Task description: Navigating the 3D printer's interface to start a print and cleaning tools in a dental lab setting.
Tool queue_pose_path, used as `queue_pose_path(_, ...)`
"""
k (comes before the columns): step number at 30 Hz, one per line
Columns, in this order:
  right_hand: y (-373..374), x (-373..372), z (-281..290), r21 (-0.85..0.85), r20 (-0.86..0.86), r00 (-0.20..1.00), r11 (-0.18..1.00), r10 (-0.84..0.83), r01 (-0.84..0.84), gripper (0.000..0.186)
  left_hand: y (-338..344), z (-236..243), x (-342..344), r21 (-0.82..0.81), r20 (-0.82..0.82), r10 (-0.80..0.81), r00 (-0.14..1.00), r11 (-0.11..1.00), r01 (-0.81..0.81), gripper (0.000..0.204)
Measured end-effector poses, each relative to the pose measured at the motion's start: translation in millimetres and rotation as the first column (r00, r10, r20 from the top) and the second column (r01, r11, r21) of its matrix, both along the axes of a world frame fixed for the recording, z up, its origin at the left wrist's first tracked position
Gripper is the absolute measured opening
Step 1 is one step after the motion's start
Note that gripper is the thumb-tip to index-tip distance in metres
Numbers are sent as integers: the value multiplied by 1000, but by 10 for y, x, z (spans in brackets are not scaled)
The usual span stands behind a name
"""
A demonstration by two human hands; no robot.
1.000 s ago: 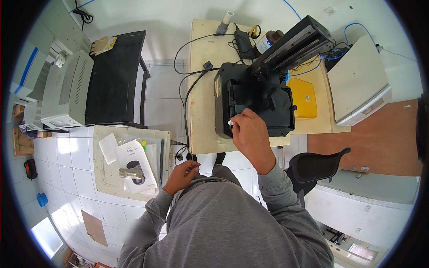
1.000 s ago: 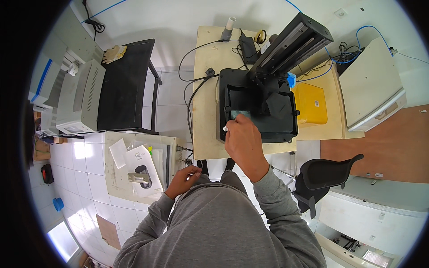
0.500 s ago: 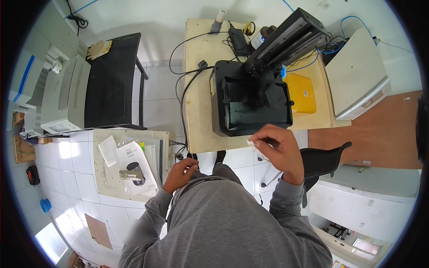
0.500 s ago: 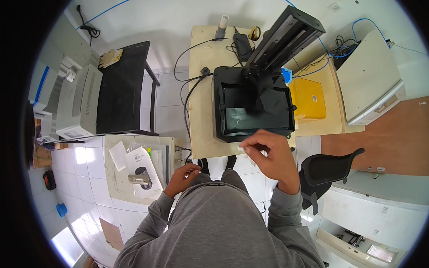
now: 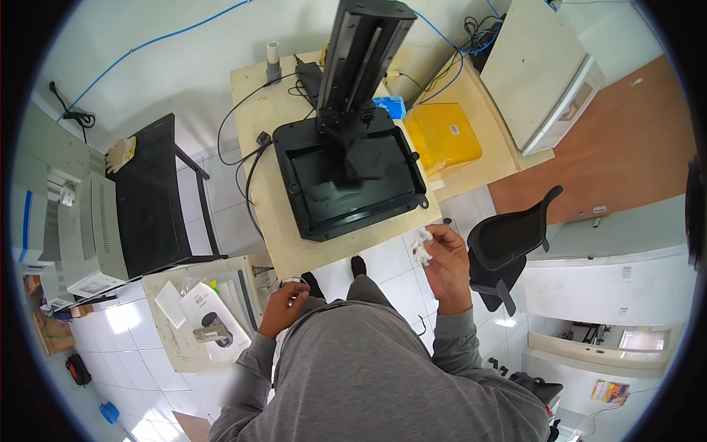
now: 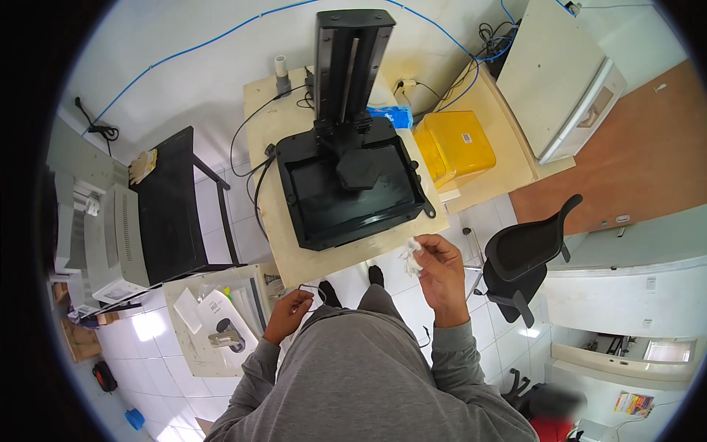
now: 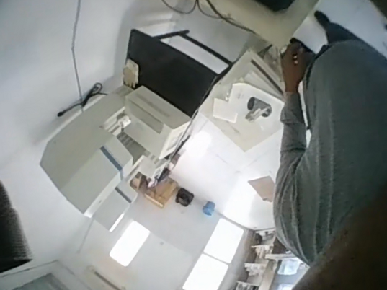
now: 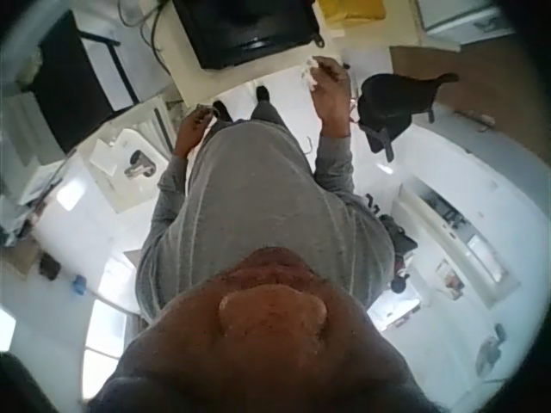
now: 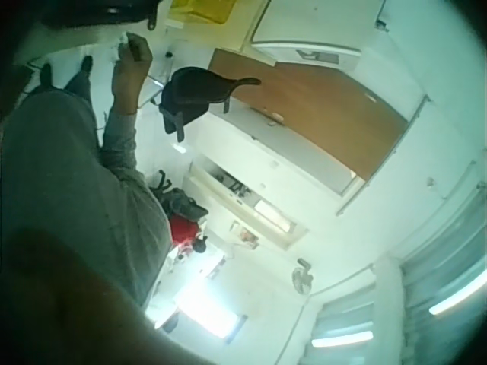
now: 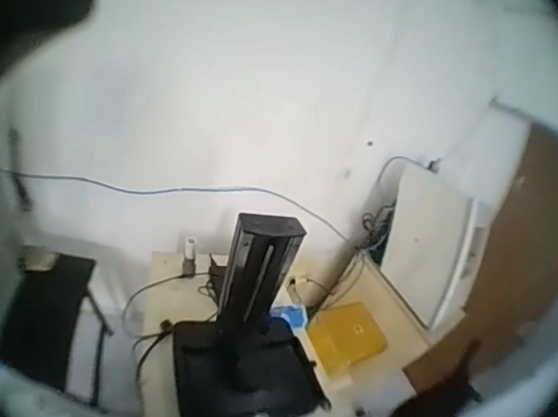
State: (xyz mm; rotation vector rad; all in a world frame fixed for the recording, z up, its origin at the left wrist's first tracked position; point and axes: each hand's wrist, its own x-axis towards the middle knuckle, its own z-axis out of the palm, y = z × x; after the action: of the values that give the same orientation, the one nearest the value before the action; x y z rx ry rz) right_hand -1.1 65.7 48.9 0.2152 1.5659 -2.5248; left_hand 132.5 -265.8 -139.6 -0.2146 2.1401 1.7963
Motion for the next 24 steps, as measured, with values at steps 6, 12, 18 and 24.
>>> queue_pose_path(6, 343, -250, -161, -208, -28, 988, 967, -154, 145, 22, 31, -703, 158, -91, 87, 48, 995, 995, -40, 24)
queue_pose_path(12, 588, -494, -167, -283, -4, 990, 950, -139, 132, 20, 180, -1788, 594, -194, 213, 219, 952, 965, -178, 27)
queue_pose_path(18, 814, -705, -280, -334, 23, 1000, 942, -18, 25, 20, 611, -2313, 1036, -290, 435, 371, 821, 920, -263, 36)
queue_pose_path(24, 1077, -818, -392, -325, 61, 997, 945, 44, -21, 20, 1088, -2078, 878, -424, 430, 242, 870, 905, -42, 37)
